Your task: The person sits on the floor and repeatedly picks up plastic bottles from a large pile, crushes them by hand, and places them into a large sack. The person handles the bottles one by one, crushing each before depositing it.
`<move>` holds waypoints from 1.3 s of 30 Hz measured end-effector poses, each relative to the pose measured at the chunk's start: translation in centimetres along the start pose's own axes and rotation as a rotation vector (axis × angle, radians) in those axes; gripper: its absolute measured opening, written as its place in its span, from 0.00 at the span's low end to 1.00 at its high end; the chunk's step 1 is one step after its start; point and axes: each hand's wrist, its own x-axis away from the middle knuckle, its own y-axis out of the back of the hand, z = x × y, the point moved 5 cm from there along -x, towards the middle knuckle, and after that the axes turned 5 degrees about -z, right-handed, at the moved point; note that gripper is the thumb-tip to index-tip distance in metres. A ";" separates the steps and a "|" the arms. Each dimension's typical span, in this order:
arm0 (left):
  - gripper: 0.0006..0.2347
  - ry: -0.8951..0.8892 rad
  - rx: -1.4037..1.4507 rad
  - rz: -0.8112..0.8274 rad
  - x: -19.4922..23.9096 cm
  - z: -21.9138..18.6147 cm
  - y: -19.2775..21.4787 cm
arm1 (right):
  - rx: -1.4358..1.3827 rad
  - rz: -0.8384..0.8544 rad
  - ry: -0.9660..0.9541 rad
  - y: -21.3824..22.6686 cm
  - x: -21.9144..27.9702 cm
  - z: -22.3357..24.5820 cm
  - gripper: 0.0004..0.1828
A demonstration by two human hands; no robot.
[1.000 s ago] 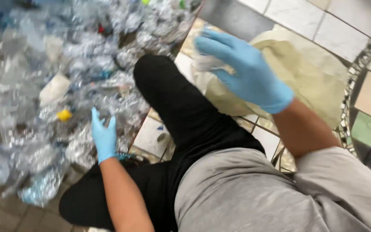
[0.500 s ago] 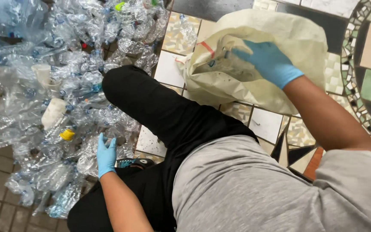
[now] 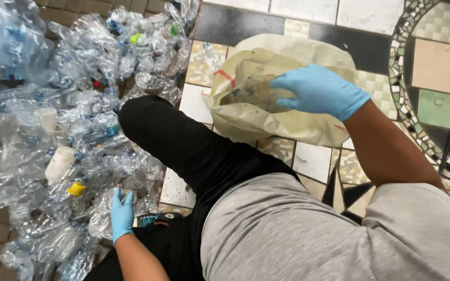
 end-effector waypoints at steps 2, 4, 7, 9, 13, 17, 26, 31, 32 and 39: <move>0.26 0.029 0.019 -0.002 -0.5 1.2 -0.3 | -0.094 -0.021 0.044 2.2 0.1 1.2 0.28; 0.26 0.047 -0.001 -0.017 -0.3 0.3 -0.1 | -0.125 -0.057 0.104 4.2 -0.3 2.5 0.30; 0.27 0.079 0.018 -0.019 -0.1 0.7 -0.3 | -0.154 -0.123 0.263 6.5 -1.1 4.7 0.31; 0.27 0.084 0.075 -0.022 0.1 0.9 -0.4 | -0.139 -0.168 0.374 8.0 -2.4 6.3 0.30; 0.26 0.050 0.065 -0.034 1.6 -4.1 0.8 | -0.178 -0.193 0.609 9.9 -6.9 9.8 0.27; 0.27 -0.019 -0.019 -0.097 3.8 -13.3 5.7 | -0.095 -0.107 0.825 9.6 -12.8 14.0 0.27; 0.18 -0.325 0.003 -0.293 4.0 -23.5 15.5 | -0.113 0.341 0.932 4.5 -29.4 24.7 0.28; 0.19 -0.409 0.029 -0.469 1.1 -19.2 14.7 | -0.205 0.438 0.971 -6.1 -36.7 33.1 0.25; 0.19 -0.404 0.073 -0.531 0.4 -18.1 14.2 | -0.182 0.424 0.955 -9.0 -38.3 34.4 0.27; 0.26 -0.375 -0.048 -0.498 0.7 -19.5 14.1 | 0.095 0.259 1.145 -31.7 -43.5 37.0 0.21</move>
